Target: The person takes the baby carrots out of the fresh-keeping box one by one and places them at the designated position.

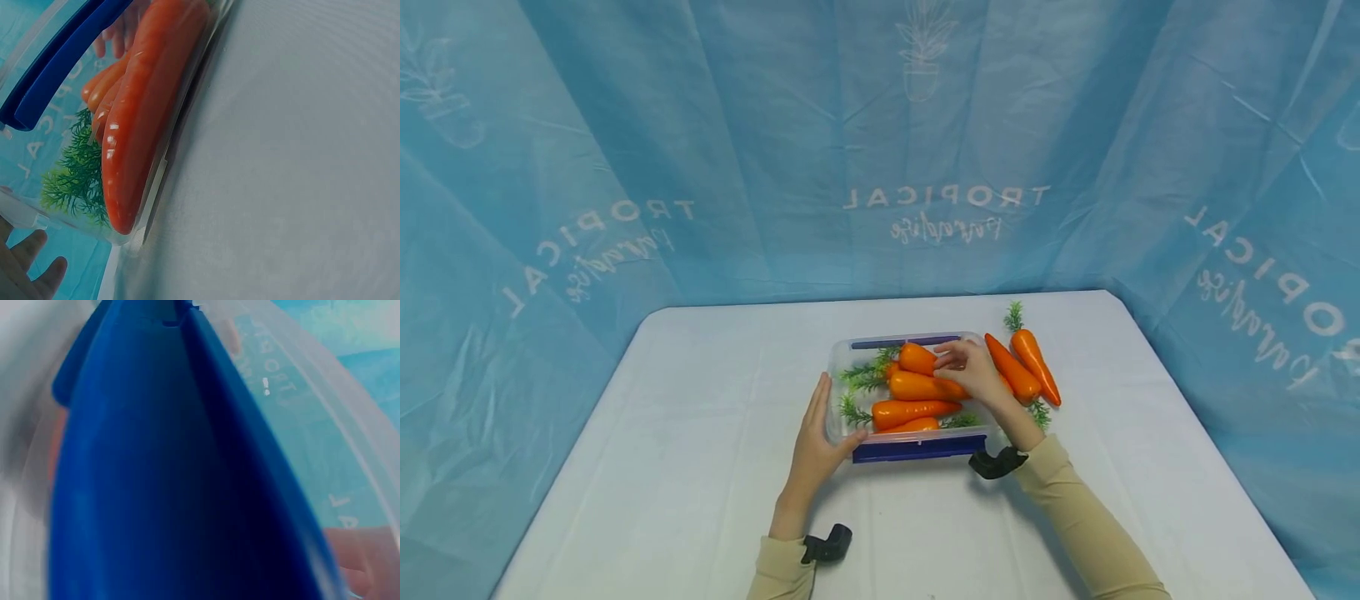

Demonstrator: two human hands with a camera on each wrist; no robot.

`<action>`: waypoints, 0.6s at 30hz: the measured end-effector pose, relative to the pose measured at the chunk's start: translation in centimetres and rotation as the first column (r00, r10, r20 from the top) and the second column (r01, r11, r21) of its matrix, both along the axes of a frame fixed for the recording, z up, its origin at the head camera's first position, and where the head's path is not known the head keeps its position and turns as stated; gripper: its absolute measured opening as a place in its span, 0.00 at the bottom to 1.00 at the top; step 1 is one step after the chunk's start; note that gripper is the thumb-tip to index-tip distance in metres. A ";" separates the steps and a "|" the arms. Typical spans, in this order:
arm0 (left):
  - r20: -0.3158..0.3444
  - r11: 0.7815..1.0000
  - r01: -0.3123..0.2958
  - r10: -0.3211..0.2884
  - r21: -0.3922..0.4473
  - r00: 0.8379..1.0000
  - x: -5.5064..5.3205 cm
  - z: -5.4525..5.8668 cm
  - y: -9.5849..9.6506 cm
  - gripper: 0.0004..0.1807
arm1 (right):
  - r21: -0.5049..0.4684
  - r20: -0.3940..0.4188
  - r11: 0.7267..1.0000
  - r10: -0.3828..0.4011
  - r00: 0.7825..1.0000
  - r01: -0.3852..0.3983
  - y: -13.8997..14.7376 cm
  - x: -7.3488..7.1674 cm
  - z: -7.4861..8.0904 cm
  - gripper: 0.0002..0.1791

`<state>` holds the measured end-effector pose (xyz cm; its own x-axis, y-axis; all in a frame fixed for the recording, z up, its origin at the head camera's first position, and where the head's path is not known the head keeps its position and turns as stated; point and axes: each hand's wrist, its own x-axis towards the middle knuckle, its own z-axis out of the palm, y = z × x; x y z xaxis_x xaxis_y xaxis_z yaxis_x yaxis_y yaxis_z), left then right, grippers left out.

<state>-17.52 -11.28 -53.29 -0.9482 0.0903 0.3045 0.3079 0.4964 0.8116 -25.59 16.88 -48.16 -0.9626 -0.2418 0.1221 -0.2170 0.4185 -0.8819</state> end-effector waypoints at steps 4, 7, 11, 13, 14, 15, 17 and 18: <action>0.004 1.000 -0.003 0.003 -0.001 1.000 0.1 0.2 -0.1 0.54 | -0.002 -0.013 0.999 0.050 0.999 -0.050 -0.3 0.2 0.0 0.20; -0.009 1.000 -0.002 0.002 -0.007 1.000 0.2 0.2 -0.1 0.54 | 0.034 -0.020 0.996 0.083 0.996 -0.083 -0.4 0.4 0.0 0.22; -0.013 1.000 -0.002 0.002 -0.008 1.000 0.0 0.1 -0.1 0.54 | 0.122 0.012 0.986 0.111 0.994 -0.111 -0.3 0.5 -0.1 0.26; -0.011 1.000 -0.003 0.003 -0.009 1.000 0.0 0.0 0.0 0.54 | 0.153 0.025 0.981 0.118 0.993 -0.121 -0.3 0.6 -0.1 0.24; -0.008 1.000 -0.005 0.005 -0.007 1.000 0.0 0.0 0.0 0.54 | 0.152 0.026 0.981 0.120 0.992 -0.122 -0.4 0.6 -0.1 0.23; -0.006 1.000 -0.008 0.008 -0.006 1.000 0.0 0.0 0.0 0.54 | 0.147 0.028 0.982 0.119 0.993 -0.122 -0.4 0.5 -0.1 0.21; -0.006 1.000 -0.009 0.009 -0.006 1.000 0.0 -0.1 0.0 0.54 | 0.154 0.030 0.980 0.119 0.992 -0.122 -0.4 0.5 -0.2 0.17; -0.006 1.000 -0.009 0.009 -0.004 1.000 0.0 0.0 0.0 0.54 | 0.157 0.032 0.979 0.127 0.991 -0.131 -0.4 0.5 -0.2 0.16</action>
